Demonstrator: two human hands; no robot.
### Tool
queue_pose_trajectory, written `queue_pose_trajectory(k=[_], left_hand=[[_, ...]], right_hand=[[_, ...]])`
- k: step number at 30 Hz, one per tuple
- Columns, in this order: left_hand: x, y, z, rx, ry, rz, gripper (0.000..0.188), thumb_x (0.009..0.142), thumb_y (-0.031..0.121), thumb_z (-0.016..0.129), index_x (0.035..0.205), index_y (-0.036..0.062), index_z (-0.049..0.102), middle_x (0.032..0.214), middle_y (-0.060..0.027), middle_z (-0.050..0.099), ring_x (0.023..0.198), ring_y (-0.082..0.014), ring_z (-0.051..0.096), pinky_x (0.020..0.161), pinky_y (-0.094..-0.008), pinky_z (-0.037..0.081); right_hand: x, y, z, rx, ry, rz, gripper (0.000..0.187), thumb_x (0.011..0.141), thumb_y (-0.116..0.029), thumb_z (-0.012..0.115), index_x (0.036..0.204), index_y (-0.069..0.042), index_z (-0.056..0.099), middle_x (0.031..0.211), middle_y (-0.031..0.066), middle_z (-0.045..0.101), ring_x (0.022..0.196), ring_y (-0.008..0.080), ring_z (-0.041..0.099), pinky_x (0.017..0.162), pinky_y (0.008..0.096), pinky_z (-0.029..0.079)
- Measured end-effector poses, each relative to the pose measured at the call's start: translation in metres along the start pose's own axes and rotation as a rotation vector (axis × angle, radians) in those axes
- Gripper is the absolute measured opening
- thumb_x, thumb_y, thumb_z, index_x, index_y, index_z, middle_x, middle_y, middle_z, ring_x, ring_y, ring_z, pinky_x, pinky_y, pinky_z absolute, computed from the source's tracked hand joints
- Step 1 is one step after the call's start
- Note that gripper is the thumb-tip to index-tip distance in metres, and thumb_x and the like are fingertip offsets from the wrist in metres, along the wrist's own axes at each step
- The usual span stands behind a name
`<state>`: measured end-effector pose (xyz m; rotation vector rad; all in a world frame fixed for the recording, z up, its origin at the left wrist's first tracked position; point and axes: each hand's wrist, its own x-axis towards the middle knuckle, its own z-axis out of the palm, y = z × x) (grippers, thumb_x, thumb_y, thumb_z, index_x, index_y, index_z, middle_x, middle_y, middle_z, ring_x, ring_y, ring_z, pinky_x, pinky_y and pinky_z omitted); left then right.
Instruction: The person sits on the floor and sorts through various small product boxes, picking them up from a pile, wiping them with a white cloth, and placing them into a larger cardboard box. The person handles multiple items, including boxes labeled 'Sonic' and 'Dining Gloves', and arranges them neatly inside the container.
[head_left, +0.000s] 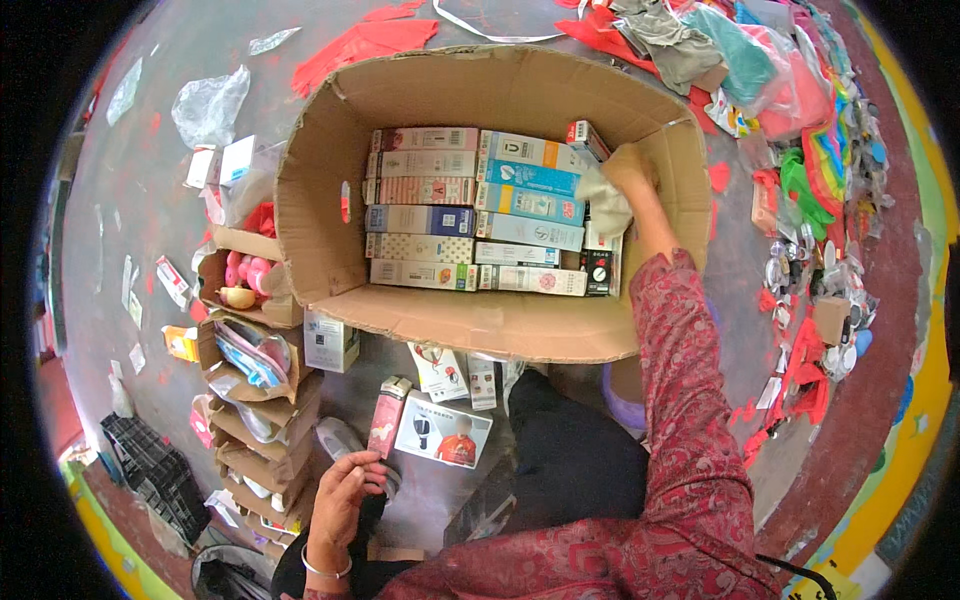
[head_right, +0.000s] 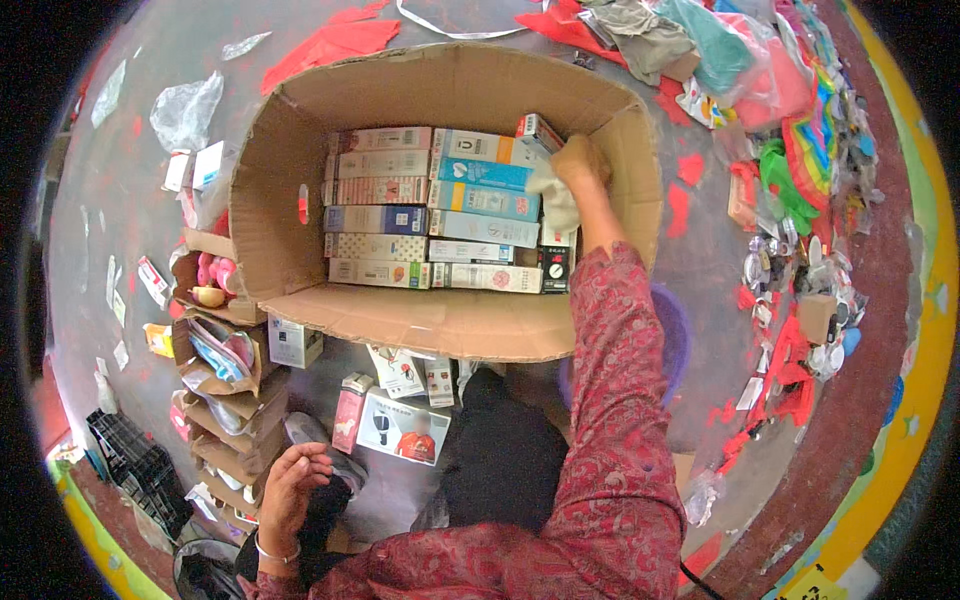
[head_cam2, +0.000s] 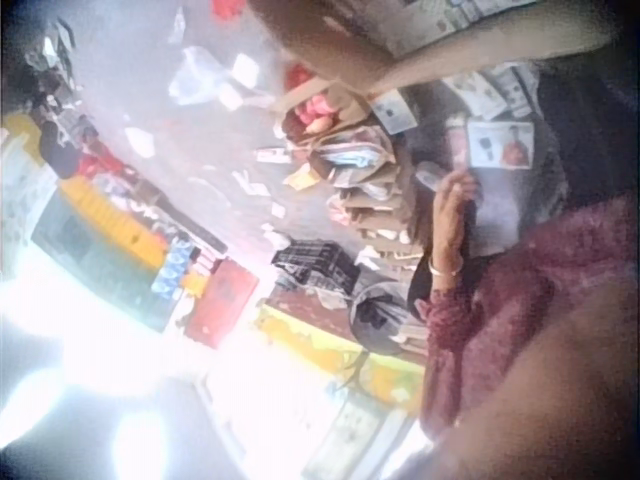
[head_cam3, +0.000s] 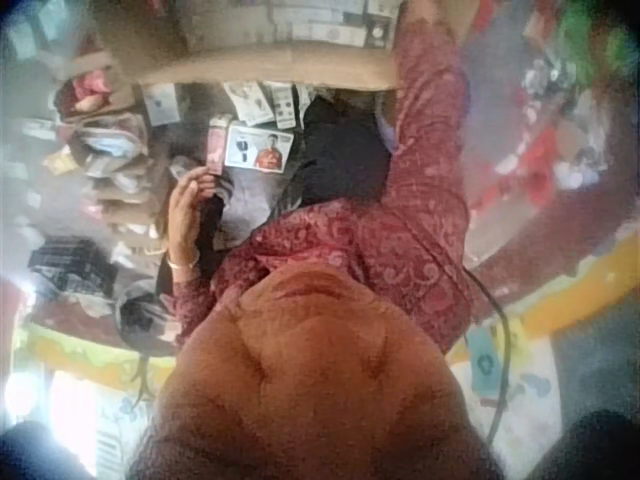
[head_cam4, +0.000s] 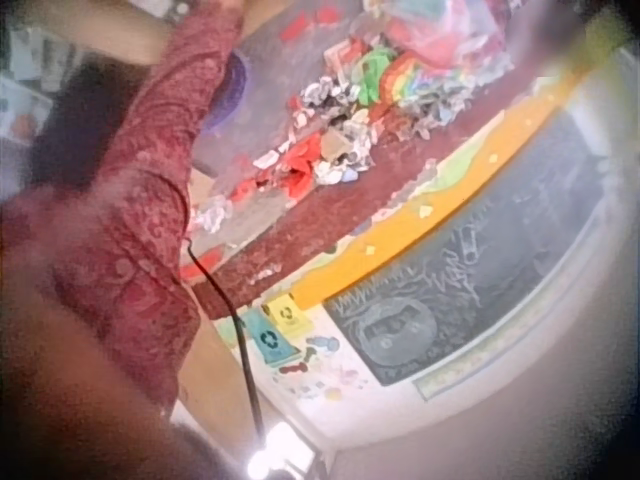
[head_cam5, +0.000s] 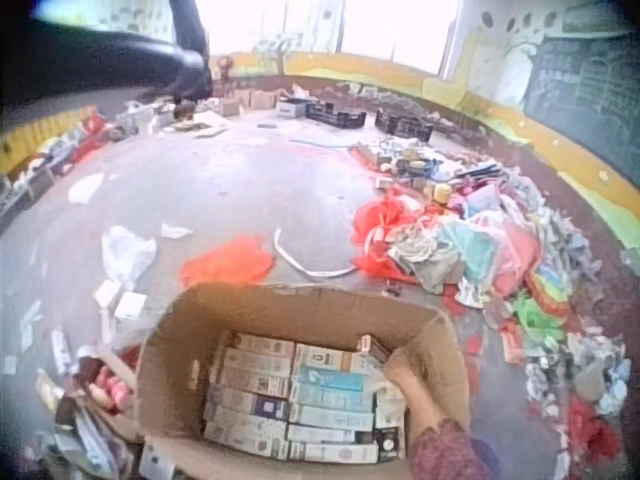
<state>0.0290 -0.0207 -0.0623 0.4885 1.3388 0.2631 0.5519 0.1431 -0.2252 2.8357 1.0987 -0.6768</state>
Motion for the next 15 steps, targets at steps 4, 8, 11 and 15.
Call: queue_pose_trajectory(k=[4,8,11,15], left_hand=[[0.004,0.002,0.001,0.030,0.006,0.019,0.032,0.087,0.019,0.052,0.110,-0.0027,0.052,0.092,-0.0080,0.059,0.082,-0.0129,0.058,0.072,-0.0233,0.047],[0.008,0.001,0.004,0.076,0.015,0.006,0.032,0.086,0.020,0.053,0.109,-0.0021,0.052,0.091,-0.0072,0.059,0.081,-0.0127,0.058,0.071,-0.0232,0.047],[0.013,-0.005,-0.001,0.094,0.026,-0.004,0.032,0.086,0.020,0.054,0.109,-0.0018,0.052,0.091,-0.0071,0.059,0.081,-0.0127,0.058,0.071,-0.0235,0.047],[0.014,-0.006,-0.005,0.082,0.044,0.006,0.033,0.086,0.021,0.054,0.110,-0.0015,0.052,0.092,-0.0076,0.059,0.082,-0.0131,0.058,0.073,-0.0233,0.047]], right_hand=[[0.008,-0.002,0.007,0.013,0.158,-0.251,0.049,0.068,-0.022,0.064,0.114,-0.010,0.052,0.099,0.0209,0.061,0.094,0.0382,0.058,0.079,0.0461,0.045],[0.011,0.014,0.046,0.067,0.186,-0.271,0.054,0.069,-0.025,0.065,0.117,-0.012,0.045,0.098,0.0211,0.061,0.092,0.0398,0.057,0.078,0.0496,0.044],[0.018,0.025,0.049,0.084,0.259,-0.286,0.052,0.067,-0.028,0.067,0.112,-0.011,0.049,0.097,0.0217,0.061,0.093,0.0406,0.057,0.078,0.0501,0.044],[0.000,0.013,0.009,0.208,0.335,-0.202,0.051,0.065,-0.031,0.069,0.106,-0.005,0.053,0.099,0.0197,0.062,0.093,0.0389,0.057,0.081,0.0488,0.043]])
